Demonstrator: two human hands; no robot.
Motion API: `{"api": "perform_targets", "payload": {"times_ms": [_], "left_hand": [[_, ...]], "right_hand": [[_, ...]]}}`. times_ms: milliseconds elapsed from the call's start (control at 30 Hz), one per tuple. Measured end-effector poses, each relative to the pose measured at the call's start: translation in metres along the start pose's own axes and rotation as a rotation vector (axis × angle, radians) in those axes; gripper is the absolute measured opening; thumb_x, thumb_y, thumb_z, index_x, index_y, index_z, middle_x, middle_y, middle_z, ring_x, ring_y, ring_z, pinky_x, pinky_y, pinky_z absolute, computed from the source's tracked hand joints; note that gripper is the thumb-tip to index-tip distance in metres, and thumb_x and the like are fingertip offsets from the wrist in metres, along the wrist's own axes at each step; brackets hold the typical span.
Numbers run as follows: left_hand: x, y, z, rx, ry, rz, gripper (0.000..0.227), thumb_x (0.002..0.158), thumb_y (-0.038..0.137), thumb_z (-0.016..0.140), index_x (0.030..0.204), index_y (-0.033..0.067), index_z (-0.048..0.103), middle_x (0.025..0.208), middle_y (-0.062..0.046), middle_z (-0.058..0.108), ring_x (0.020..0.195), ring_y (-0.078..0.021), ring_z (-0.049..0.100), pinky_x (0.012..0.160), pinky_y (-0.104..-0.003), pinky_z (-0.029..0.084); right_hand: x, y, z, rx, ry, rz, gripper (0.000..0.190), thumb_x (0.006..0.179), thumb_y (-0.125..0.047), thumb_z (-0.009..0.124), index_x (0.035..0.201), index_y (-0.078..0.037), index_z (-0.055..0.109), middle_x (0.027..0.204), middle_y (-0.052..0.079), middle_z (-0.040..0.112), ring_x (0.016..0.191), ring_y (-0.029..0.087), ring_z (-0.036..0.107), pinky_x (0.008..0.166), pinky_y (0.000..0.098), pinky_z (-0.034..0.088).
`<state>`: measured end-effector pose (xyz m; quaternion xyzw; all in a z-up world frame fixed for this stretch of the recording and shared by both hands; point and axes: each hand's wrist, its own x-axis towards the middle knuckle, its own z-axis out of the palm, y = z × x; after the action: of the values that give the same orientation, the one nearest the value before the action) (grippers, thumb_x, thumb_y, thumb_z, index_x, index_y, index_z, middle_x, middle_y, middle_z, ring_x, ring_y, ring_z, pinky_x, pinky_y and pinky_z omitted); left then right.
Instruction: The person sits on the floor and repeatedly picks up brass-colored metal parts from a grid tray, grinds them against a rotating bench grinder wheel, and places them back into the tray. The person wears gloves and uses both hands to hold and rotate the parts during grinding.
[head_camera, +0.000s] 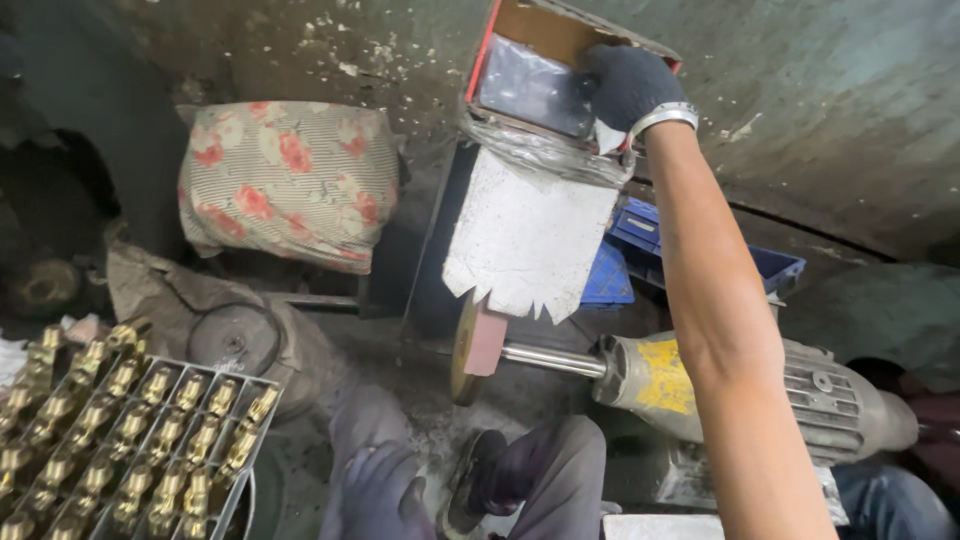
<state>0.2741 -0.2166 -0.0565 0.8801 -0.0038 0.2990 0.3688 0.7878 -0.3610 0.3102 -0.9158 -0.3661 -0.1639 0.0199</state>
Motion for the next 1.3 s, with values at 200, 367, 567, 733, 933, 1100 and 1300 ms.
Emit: {"api": "perform_targets", "payload": {"times_ms": [200, 367, 567, 733, 933, 1100, 1300], "left_hand": [[-0.004, -0.002, 0.01, 0.053, 0.1, 0.028, 0.031, 0.072, 0.027, 0.072, 0.1, 0.0127, 0.074, 0.103, -0.007, 0.073, 0.111, -0.0266, 0.065, 0.103, -0.05, 0.042], [0.0, 0.0, 0.009, 0.031, 0.101, 0.018, 0.031, 0.073, 0.029, 0.072, 0.099, 0.0139, 0.074, 0.103, -0.006, 0.073, 0.111, -0.0254, 0.065, 0.105, -0.049, 0.041], [0.006, 0.006, -0.001, 0.071, -0.063, -0.075, 0.034, 0.068, 0.028, 0.075, 0.099, 0.0132, 0.076, 0.103, -0.008, 0.075, 0.11, -0.0289, 0.065, 0.103, -0.05, 0.04], [0.003, -0.011, 0.004, 0.037, -0.043, 0.062, 0.035, 0.073, 0.029, 0.075, 0.104, 0.0136, 0.075, 0.103, -0.004, 0.076, 0.11, -0.024, 0.066, 0.103, -0.046, 0.042], [-0.003, -0.016, 0.015, 0.067, -0.001, 0.048, 0.034, 0.069, 0.032, 0.073, 0.099, 0.0149, 0.077, 0.101, -0.003, 0.075, 0.107, -0.0228, 0.067, 0.1, -0.046, 0.042], [-0.011, -0.023, 0.026, 0.074, 0.044, 0.064, 0.034, 0.07, 0.033, 0.072, 0.098, 0.0133, 0.075, 0.098, -0.002, 0.074, 0.106, -0.0221, 0.068, 0.101, -0.045, 0.043], [-0.013, -0.028, 0.03, 0.053, 0.082, 0.08, 0.035, 0.065, 0.033, 0.072, 0.096, 0.0152, 0.072, 0.095, -0.002, 0.075, 0.103, -0.0222, 0.068, 0.099, -0.048, 0.043]], "right_hand": [[-0.005, 0.009, 0.006, 0.053, 0.046, -0.026, 0.021, 0.094, -0.025, 0.066, 0.109, -0.012, 0.074, 0.103, 0.02, 0.072, 0.099, 0.043, 0.067, 0.087, 0.0518, 0.052], [-0.008, -0.018, -0.011, 0.03, 0.059, -0.016, 0.043, 0.086, -0.033, 0.075, 0.125, -0.014, 0.068, 0.11, 0.024, 0.068, 0.102, 0.047, 0.064, 0.088, 0.054, 0.051], [-0.013, -0.058, -0.012, -0.064, 0.104, -0.026, 0.062, 0.072, -0.038, 0.085, 0.129, -0.023, 0.068, 0.119, 0.02, 0.065, 0.109, 0.05, 0.059, 0.089, 0.0559, 0.051], [-0.003, -0.038, -0.004, -0.042, 0.092, -0.11, 0.062, 0.07, -0.028, 0.08, 0.13, -0.021, 0.067, 0.118, 0.02, 0.066, 0.106, 0.048, 0.06, 0.089, 0.0529, 0.051], [-0.004, 0.004, -0.002, -0.018, 0.045, -0.165, 0.037, 0.094, -0.016, 0.064, 0.13, -0.015, 0.072, 0.115, 0.018, 0.072, 0.107, 0.04, 0.066, 0.091, 0.0508, 0.051], [-0.006, 0.002, -0.002, 0.115, 0.153, -0.197, 0.028, 0.089, -0.02, 0.07, 0.115, -0.012, 0.077, 0.104, 0.016, 0.074, 0.096, 0.038, 0.07, 0.085, 0.0475, 0.054], [0.007, -0.003, 0.007, 0.067, 0.168, -0.058, 0.014, 0.086, -0.02, 0.072, 0.097, -0.014, 0.079, 0.094, 0.015, 0.074, 0.088, 0.039, 0.07, 0.08, 0.0473, 0.055]]}}
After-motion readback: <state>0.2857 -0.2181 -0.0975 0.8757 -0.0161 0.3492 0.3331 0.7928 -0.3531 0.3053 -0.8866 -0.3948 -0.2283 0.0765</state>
